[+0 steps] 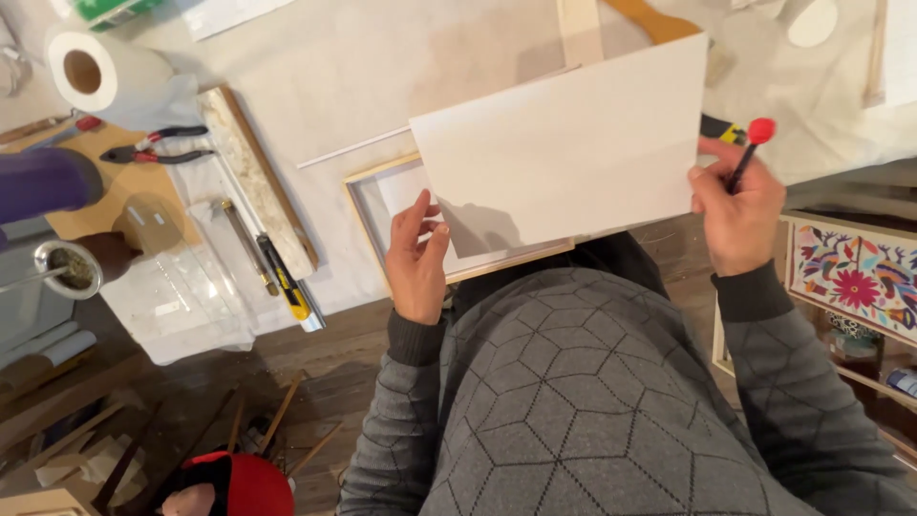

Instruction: The recorder is measuring and cutting a backing board to size and then placing a piece of artwork into a frame.

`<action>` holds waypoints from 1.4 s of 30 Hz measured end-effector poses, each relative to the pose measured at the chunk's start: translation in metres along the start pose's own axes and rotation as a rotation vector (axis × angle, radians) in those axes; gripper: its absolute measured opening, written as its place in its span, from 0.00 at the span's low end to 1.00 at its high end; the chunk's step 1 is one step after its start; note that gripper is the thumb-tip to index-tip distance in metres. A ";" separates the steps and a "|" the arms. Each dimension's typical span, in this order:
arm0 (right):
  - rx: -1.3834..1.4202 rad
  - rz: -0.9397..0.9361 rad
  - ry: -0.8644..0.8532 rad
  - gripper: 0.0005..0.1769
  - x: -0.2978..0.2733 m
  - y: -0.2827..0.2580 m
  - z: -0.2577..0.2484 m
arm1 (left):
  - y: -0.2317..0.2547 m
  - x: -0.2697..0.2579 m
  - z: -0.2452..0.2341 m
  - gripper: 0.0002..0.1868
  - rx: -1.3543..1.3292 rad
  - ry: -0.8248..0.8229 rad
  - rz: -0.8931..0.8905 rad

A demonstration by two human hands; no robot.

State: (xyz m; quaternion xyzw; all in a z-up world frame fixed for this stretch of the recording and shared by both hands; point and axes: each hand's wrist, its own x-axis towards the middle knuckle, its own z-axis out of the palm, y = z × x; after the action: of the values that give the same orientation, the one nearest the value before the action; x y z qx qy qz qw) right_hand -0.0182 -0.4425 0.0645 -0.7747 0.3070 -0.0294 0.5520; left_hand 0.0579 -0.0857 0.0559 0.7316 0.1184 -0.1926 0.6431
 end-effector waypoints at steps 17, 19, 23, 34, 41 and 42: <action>0.425 0.099 0.183 0.09 0.068 -0.005 -0.136 | 0.074 0.071 0.141 0.21 -0.315 -0.259 0.185; 0.572 0.303 0.169 0.09 0.068 -0.002 -0.145 | 0.072 0.078 0.158 0.24 -0.284 -0.352 0.200; 0.753 0.282 0.186 0.06 0.065 0.024 -0.181 | 0.100 0.086 0.177 0.30 -0.222 -0.400 0.122; 1.021 -0.039 0.242 0.25 0.107 0.207 -0.282 | 0.028 0.068 0.086 0.27 -0.089 -0.018 -0.014; 0.264 -0.175 0.003 0.18 0.123 0.277 -0.294 | -0.037 0.017 -0.019 0.27 -0.084 0.255 -0.081; 0.136 -0.210 -0.032 0.17 0.121 0.276 -0.284 | -0.048 0.009 -0.035 0.26 -0.014 0.342 -0.111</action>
State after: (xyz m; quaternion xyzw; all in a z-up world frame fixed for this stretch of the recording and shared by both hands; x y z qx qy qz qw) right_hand -0.1516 -0.7972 -0.1013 -0.7638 0.2127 -0.0954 0.6019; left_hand 0.0504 -0.0452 0.0121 0.7415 0.2676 -0.0999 0.6072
